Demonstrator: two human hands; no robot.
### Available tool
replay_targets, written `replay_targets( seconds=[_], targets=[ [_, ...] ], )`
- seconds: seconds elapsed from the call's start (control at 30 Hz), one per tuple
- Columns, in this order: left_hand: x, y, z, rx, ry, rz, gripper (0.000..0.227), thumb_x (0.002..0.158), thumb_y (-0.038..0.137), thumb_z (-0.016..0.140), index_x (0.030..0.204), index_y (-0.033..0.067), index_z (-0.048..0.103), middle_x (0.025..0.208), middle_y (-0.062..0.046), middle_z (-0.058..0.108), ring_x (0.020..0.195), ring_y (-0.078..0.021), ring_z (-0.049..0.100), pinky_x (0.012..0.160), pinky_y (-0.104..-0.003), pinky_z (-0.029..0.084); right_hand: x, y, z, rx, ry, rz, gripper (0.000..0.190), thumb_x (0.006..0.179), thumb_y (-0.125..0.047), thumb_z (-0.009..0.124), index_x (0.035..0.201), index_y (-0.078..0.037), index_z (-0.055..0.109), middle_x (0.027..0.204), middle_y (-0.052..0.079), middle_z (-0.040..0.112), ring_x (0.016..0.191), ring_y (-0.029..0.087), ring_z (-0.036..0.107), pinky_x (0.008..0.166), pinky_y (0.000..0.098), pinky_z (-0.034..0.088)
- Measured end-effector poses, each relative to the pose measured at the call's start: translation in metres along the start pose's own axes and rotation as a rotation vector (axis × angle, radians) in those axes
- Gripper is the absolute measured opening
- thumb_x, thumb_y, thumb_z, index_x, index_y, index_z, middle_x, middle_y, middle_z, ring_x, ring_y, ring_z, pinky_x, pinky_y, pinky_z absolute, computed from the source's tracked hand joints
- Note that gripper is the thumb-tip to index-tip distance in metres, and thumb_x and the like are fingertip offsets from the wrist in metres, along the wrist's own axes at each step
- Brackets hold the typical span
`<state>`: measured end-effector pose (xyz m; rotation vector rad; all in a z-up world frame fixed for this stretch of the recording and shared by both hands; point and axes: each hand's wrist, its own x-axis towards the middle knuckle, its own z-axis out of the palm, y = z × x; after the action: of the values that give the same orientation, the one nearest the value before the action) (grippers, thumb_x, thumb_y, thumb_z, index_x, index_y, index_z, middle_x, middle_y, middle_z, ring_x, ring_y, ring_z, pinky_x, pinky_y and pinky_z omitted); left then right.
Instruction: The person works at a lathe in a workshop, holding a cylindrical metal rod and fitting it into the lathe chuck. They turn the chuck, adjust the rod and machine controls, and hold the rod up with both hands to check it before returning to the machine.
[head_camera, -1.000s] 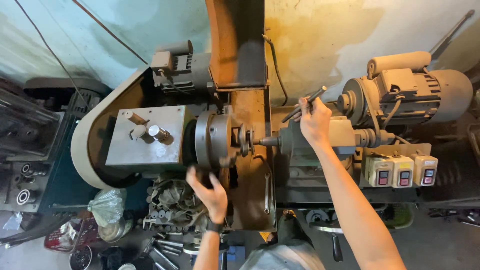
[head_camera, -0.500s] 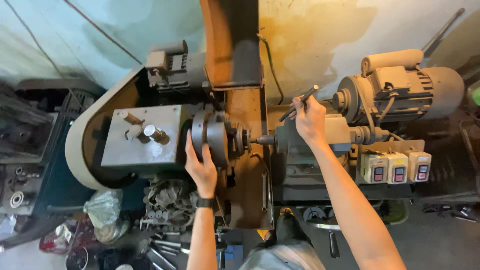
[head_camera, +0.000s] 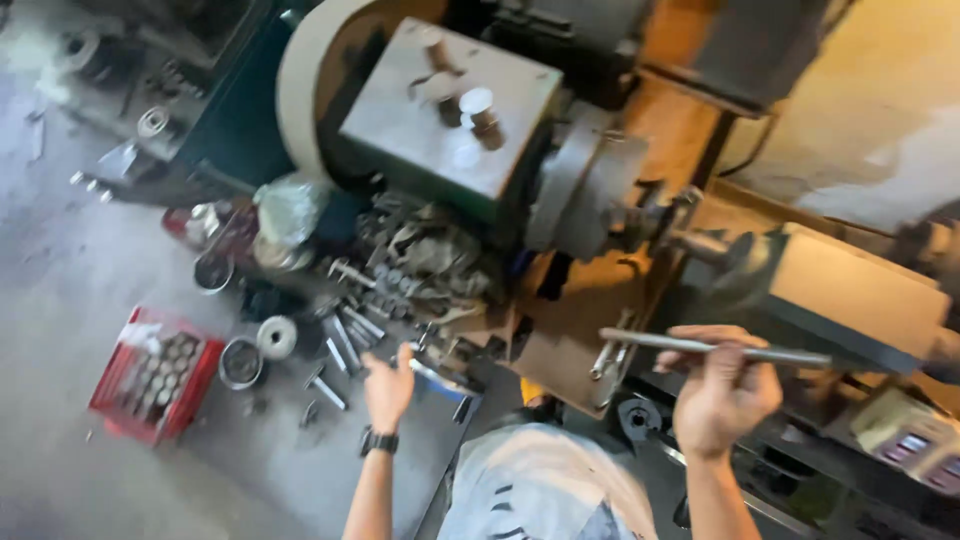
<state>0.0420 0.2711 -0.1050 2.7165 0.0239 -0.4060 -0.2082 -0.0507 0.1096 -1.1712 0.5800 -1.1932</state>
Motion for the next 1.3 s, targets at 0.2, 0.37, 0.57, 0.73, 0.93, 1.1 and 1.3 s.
replay_targets(
  seconds=[0.2, 0.37, 0.57, 0.73, 0.93, 1.1, 1.3],
  targets=[
    [0.004, 0.002, 0.054, -0.261, -0.016, -0.040, 0.088, 0.089, 0.042, 0.071, 0.142, -0.0166, 0.032, 0.112, -0.040, 0.065, 0.110, -0.0522, 0.064, 0.096, -0.050, 0.051, -0.027, 0.011, 0.034, -0.039, -0.254, 0.096, 0.024, 0.111, -0.018, 0.052, 0.112, 0.004, 0.059, 0.107, 0.023, 0.069, 0.081, 0.023, 0.069, 0.070, 0.0356, 0.060],
    [0.032, -0.034, 0.096, -0.308, -0.133, -0.033, 0.067, 0.090, 0.030, 0.066, 0.133, -0.0155, 0.040, 0.109, -0.040, 0.068, 0.100, -0.0481, 0.071, 0.085, -0.047, 0.058, -0.016, 0.007, 0.021, -0.061, -0.225, 0.067, 0.023, 0.112, -0.017, 0.053, 0.114, 0.005, 0.060, 0.108, 0.024, 0.069, 0.082, 0.024, 0.069, 0.071, 0.0369, 0.062],
    [0.013, 0.031, 0.010, -0.561, -0.459, -0.277, 0.044, 0.090, 0.020, 0.057, 0.113, -0.0161, 0.048, 0.102, -0.033, 0.068, 0.080, -0.0514, 0.076, 0.070, -0.057, 0.060, 0.019, -0.012, -0.002, -0.110, -0.155, -0.078, 0.027, 0.119, -0.019, 0.050, 0.112, 0.005, 0.060, 0.102, 0.025, 0.069, 0.075, 0.026, 0.069, 0.064, 0.0376, 0.061],
    [0.056, -0.035, 0.057, 0.006, -0.335, 0.185, 0.061, 0.102, 0.047, 0.052, 0.089, -0.0086, 0.074, 0.085, -0.036, 0.072, 0.088, -0.0472, 0.071, 0.082, -0.052, 0.058, 0.088, -0.017, -0.041, -0.087, -0.033, -0.205, 0.029, 0.129, -0.018, 0.051, 0.110, 0.003, 0.057, 0.100, 0.024, 0.068, 0.074, 0.025, 0.066, 0.064, 0.0358, 0.057],
    [-0.081, 0.230, -0.122, 0.164, -0.147, 0.519, 0.049, 0.095, 0.050, 0.062, 0.117, 0.0066, 0.071, 0.086, -0.026, 0.073, 0.086, -0.0436, 0.072, 0.075, -0.052, 0.056, 0.191, 0.030, -0.101, -0.113, 0.240, -0.150, 0.010, 0.119, -0.009, 0.059, 0.116, 0.001, 0.060, 0.102, 0.014, 0.071, 0.086, 0.022, 0.074, 0.068, 0.0361, 0.061],
    [-0.064, 0.416, -0.137, -0.427, 0.213, 1.292, 0.042, 0.104, 0.017, 0.062, 0.136, -0.0100, 0.055, 0.142, -0.036, 0.052, 0.133, -0.0511, 0.048, 0.112, -0.050, 0.040, 0.196, 0.029, -0.083, -0.338, 0.164, -0.126, 0.012, 0.109, -0.010, 0.060, 0.108, 0.002, 0.059, 0.094, 0.013, 0.073, 0.070, 0.019, 0.073, 0.061, 0.0315, 0.062],
    [0.058, 0.504, -0.027, 0.182, -0.173, 0.818, 0.047, 0.084, 0.042, 0.066, 0.103, 0.0000, 0.074, 0.107, -0.028, 0.068, 0.100, -0.0494, 0.066, 0.088, -0.056, 0.055, 0.191, 0.021, -0.077, -0.399, 0.195, -0.097, 0.015, 0.107, -0.011, 0.061, 0.103, 0.004, 0.061, 0.086, 0.012, 0.072, 0.065, 0.017, 0.071, 0.059, 0.0291, 0.059]
  ],
)
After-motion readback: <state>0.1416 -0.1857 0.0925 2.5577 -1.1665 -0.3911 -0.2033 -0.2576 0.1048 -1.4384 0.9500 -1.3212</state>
